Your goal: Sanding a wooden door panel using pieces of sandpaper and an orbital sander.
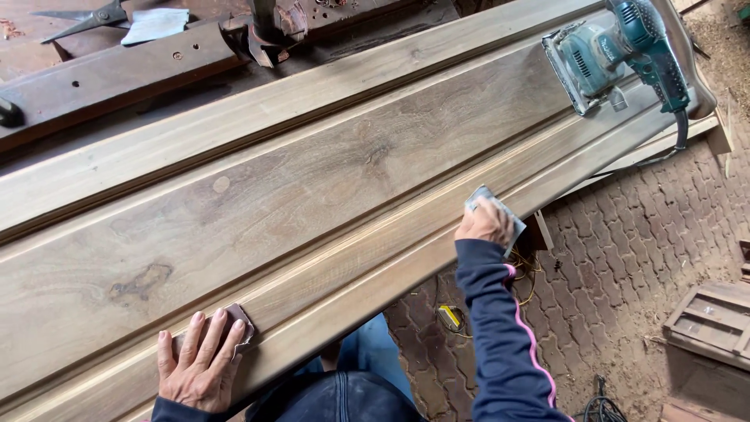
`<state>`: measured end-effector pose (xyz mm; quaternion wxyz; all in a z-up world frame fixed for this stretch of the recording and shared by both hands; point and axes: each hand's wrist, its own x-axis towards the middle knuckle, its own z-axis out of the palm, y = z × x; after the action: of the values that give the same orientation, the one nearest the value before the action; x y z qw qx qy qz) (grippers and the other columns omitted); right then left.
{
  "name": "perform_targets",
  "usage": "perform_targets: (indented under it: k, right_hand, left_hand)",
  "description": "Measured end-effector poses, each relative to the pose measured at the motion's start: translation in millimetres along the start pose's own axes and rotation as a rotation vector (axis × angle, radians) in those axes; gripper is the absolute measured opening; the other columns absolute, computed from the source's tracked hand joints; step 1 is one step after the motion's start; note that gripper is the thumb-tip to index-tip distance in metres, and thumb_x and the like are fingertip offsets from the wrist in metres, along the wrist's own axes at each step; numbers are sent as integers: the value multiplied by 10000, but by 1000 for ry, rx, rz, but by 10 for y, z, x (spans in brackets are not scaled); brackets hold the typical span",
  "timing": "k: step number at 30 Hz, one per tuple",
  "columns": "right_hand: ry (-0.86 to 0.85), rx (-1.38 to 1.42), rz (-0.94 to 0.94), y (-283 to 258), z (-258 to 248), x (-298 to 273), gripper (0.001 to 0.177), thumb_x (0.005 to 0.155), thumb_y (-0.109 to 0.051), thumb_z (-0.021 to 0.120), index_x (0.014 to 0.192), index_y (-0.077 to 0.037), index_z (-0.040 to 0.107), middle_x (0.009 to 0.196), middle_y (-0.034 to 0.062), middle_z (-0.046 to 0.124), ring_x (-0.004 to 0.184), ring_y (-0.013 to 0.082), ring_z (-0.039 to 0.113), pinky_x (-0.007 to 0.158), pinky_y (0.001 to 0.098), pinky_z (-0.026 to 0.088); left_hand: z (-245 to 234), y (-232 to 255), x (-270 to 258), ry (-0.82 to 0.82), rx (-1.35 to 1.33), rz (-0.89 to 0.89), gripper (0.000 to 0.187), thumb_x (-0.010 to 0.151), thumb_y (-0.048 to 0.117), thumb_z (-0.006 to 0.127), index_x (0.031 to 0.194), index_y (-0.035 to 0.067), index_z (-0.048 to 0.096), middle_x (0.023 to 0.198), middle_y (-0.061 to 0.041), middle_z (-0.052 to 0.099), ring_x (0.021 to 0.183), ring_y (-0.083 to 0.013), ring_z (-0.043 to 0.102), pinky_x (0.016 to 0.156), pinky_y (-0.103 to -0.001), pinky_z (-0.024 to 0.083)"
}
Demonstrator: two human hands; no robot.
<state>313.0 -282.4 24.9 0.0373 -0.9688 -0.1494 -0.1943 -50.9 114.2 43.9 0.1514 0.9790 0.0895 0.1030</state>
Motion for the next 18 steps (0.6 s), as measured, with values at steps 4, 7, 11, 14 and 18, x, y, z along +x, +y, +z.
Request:
perform_targets:
  k: [4,7,11,14,18]
  right_hand:
    - [21,237,-178,-845,-151,-444,105,925,-157,622,957,-75,678,1072,128,709,1005,318,650,935,461,497]
    - [25,480,-354,-1530,-774,-695,182,930,-137,597,1066,-50,680,1115,154,711,1053,316,666,992,455,493]
    - [20,653,-323,-1063,-835,-257,203,904,-82,567,1068,-79,687,1082,132,718,997,288,654,980,416,495]
    - [85,478,-168,123,-295,58,211,915,-69,584,1105,-99,671,1126,123,701,1018,301,633,982,421,488]
    - [212,179,-59,544,59,64,203,980,-133,618,1177,-92,648,1231,129,691,1128,319,650,1040,472,483]
  left_hand:
    - [-19,-16,16,14,4,20,575,852,282,649,1422,281,567,1526,-39,521,1431,-289,462,1243,-631,199]
    - [-99,94,56,62,-71,54,639,841,395,655,1455,264,534,1538,-60,492,1430,-301,444,1223,-639,187]
    - [88,12,-62,7,3,-31,625,839,412,647,1447,321,532,1556,-10,493,1462,-265,462,1295,-620,204]
    - [266,-134,-194,-76,126,-85,604,832,382,651,1427,356,551,1570,14,511,1484,-251,482,1339,-613,220]
    - [514,-352,-348,21,107,-14,574,868,368,640,1435,325,560,1556,-30,525,1453,-303,494,1295,-660,233]
